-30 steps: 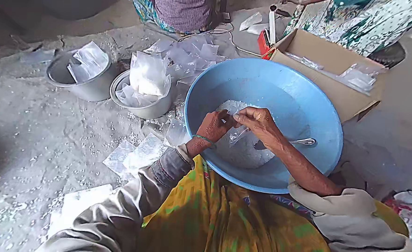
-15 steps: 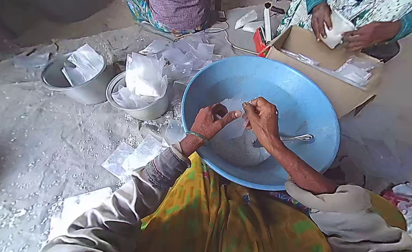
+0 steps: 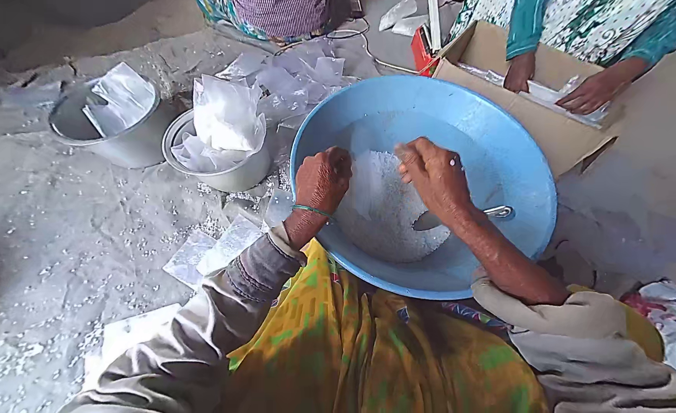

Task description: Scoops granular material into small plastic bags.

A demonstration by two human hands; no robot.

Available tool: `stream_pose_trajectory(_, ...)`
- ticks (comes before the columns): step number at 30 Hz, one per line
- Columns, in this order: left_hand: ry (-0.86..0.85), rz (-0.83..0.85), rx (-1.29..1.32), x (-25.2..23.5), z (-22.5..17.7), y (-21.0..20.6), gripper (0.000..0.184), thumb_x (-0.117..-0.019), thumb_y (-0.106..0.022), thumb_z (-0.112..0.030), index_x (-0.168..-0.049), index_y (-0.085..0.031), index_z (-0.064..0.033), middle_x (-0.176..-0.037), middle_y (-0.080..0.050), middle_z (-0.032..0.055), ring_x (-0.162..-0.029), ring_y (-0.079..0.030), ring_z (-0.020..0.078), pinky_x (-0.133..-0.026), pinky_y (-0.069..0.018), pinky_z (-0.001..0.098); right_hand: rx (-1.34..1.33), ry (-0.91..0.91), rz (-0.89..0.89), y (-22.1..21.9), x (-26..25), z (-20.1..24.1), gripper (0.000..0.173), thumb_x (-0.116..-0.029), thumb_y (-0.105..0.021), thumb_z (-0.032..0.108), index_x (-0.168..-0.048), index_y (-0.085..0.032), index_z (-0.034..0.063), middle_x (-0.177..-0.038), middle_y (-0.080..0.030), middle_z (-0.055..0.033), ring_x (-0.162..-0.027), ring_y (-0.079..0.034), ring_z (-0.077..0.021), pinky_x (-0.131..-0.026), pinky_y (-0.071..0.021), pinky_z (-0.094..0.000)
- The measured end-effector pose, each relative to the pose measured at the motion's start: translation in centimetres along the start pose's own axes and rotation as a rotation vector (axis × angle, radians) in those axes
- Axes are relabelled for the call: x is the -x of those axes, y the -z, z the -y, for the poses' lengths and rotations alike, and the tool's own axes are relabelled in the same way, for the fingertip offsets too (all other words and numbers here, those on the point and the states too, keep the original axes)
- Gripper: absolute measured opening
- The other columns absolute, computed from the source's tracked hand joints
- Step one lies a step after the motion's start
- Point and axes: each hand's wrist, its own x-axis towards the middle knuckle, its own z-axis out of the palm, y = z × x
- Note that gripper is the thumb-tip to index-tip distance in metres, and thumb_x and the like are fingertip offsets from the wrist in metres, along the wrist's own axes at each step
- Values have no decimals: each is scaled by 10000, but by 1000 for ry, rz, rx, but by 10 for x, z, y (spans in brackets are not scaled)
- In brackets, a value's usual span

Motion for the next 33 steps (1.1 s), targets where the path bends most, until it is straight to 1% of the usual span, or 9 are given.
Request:
stream_pose_trajectory(4, 55, -85, -201, -3, -9, 17, 326, -1081, -482, -169, -1176, -696, 57, -1015, -719, 308, -1011, -690, 519, -877, -488, 682, 254, -145, 127, 27, -13, -25, 418, -1112, -417, 267, -1185, -638, -80, -1054, -695, -294, -1024, -679, -476, -872, -479, -661)
stream_pose_trajectory(7, 18, -109, -241, -7, -3, 28, 334, -1090, -469, -180, -1193, -690, 48, -1028, -715, 316, -1019, -684, 526, -888, -472, 690, 476, -287, 478, 25, -15, -69, 398, -1036, -621, 213, -1270, -618, -109, -1206, -629, -375, -1176, -585, -568, -949, -420, -726)
stream_pose_trajectory(11, -28, -127, -272, -9, 1, 27, 337, -1089, -461, -178, -1155, -695, 56, -984, -712, 314, -961, -690, 526, -834, -478, 683, 781, -401, 761, 8, 9, -131, 624, -879, -823, 239, -1366, -571, -60, -1317, -583, -351, -1276, -506, -566, -1015, -371, -732)
stream_pose_trajectory(15, -45, -66, -257, -8, 3, 22, 309, -1068, -495, -157, -1122, -702, 67, -1022, -716, 304, -1002, -687, 522, -860, -481, 685, 784, -410, 747, -2, 17, -127, 393, -946, -697, 49, -1294, -580, -92, -1202, -629, -350, -1146, -598, -555, -882, -463, -703)
stream_pose_trajectory(18, -17, -49, -260, -9, 3, 24, 313, -1070, -490, -157, -1116, -701, 70, -1029, -714, 306, -1008, -689, 514, -871, -482, 685, 736, -475, 800, 8, 3, -108, 352, -1046, -560, 130, -1317, -561, -96, -1268, -601, -364, -1213, -571, -552, -957, -432, -699)
stream_pose_trajectory(22, 17, -107, -302, -11, 4, 28, 327, -1072, -467, -166, -1086, -689, 74, -991, -707, 318, -989, -687, 526, -829, -484, 680, 632, -460, 547, 26, -2, -92, 351, -1087, -460, 151, -1267, -574, -127, -1198, -614, -391, -1146, -597, -577, -904, -441, -722)
stream_pose_trajectory(27, -53, -151, -318, -7, 8, 20, 321, -1064, -465, -135, -1062, -688, 95, -1007, -708, 323, -996, -693, 516, -852, -482, 660, 569, -350, 499, 1, 8, -65, 327, -1057, -512, 101, -1263, -562, -147, -1174, -623, -393, -1130, -605, -582, -897, -459, -706)
stream_pose_trajectory(30, -6, -26, -276, -5, 4, 14, 315, -1070, -484, -151, -1099, -696, 81, -1041, -706, 318, -1028, -685, 519, -868, -486, 684, 427, -278, 790, -33, 8, -82, 277, -1056, -518, 139, -1103, -635, -107, -1015, -652, -309, -941, -662, -454, -825, -498, -617)
stream_pose_trajectory(33, 23, 184, -108, -9, 9, 7, 278, -1068, -523, -127, -1145, -708, 67, -1064, -723, 276, -1022, -702, 454, -923, -512, 644, 172, -287, 953, -42, 12, -86, 331, -1089, -496, 154, -874, -645, -49, -629, -529, -55, -521, -460, -109, -556, -399, -288)
